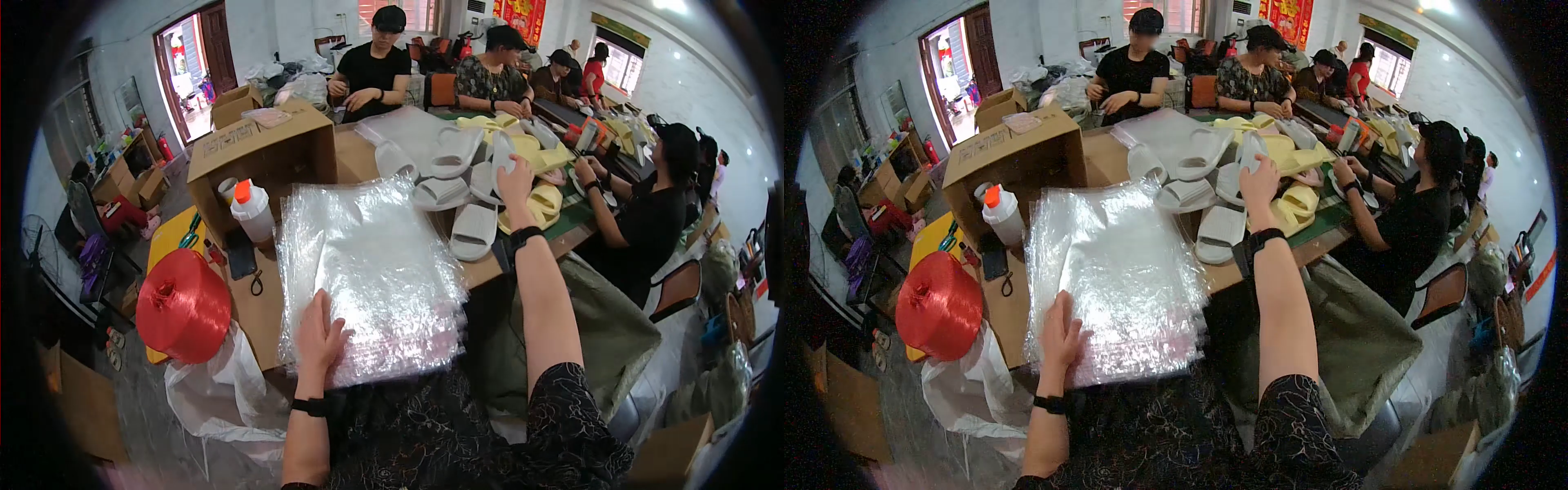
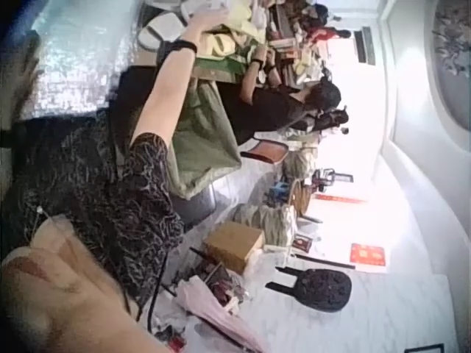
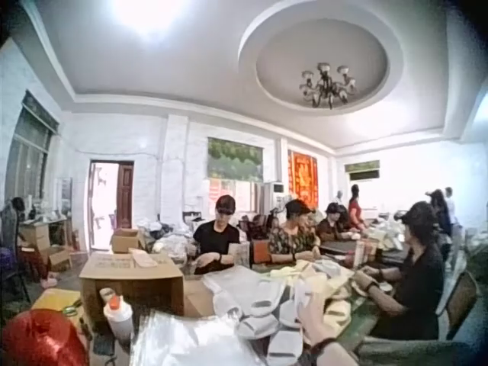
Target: The recorder is placing plastic sandals onto sheets of bubble wrap on a production line.
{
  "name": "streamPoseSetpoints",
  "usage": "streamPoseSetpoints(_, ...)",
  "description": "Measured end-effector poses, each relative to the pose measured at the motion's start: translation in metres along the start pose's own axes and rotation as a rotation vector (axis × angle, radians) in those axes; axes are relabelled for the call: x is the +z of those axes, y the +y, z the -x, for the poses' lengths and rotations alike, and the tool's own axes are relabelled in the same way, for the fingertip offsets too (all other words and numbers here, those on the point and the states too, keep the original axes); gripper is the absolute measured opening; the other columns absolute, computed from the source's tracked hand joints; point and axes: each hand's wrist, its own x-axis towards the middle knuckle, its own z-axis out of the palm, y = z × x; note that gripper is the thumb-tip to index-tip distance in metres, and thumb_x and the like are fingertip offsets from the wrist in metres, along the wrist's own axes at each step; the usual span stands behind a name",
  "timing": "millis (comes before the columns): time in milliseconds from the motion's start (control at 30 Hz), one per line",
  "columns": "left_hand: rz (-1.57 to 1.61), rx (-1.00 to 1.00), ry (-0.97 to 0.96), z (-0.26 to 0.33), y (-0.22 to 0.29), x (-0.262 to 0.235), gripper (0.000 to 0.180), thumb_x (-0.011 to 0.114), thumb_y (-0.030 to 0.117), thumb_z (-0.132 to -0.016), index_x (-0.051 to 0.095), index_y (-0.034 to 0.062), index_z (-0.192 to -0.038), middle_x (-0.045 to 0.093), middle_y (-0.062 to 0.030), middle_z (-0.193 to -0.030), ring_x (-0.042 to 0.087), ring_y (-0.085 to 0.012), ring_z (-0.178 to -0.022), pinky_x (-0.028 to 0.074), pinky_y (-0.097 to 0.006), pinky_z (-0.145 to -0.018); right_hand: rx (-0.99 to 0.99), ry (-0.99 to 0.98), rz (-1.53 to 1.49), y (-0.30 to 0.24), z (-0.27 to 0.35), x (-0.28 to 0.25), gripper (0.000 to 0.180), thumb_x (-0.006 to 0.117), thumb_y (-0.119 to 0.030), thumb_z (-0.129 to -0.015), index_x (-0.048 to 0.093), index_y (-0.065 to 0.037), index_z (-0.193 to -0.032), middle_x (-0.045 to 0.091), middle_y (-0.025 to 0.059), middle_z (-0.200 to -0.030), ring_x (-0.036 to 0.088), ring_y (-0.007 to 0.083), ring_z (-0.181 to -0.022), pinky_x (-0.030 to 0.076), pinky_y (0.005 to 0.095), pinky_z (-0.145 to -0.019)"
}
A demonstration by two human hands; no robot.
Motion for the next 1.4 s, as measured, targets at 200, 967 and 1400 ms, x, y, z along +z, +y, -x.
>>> streamPoseSetpoints(200, 0.006, -0.043, -0.032, 0.0, 0.013, -0.009, 0.066, 0.064, 0.035, -0.092, 0.043, 0.0028, -0.146, 0.053, -0.0224, -0.139, 0.05, -0.041, -0.127, 0.04, -0.046, -0.107, -0.087, -0.111, 0.278, 0.003, -0.043, 0.002, 0.059, 0.066, -0.041, -0.087, 0.054, -0.005, -0.132, 0.055, 0.0157, -0.135, 0.045, 0.0372, -0.13, 0.039, 0.0487, -0.108)
streamPoseSetpoints(967, -0.026, -0.012, -0.005, -0.005, 0.017, -0.004, 0.067, 0.064, 0.036, -0.093, 0.043, 0.0008, -0.145, 0.056, -0.0248, -0.135, 0.053, -0.041, -0.123, 0.042, -0.046, -0.104, 0.01, -0.838, -1.187, -0.252, 0.061, -0.089, 0.05, 0.071, -0.008, -0.09, 0.053, 0.0, -0.136, 0.068, 0.005, -0.106, 0.065, 0.0113, -0.09, 0.051, 0.0232, -0.076)
streamPoseSetpoints(1400, 0.038, -0.25, -0.025, -0.007, 0.045, -0.021, 0.052, 0.07, 0.021, -0.08, 0.06, 0.0083, -0.129, 0.062, -0.0194, -0.125, 0.057, -0.0387, -0.118, 0.048, -0.045, -0.096, -0.862, -0.65, -0.499, -0.258, 0.207, -0.157, 0.05, 0.077, -0.028, -0.082, 0.062, -0.001, -0.121, 0.067, 0.0157, -0.111, 0.063, 0.0368, -0.103, 0.051, 0.0442, -0.089)
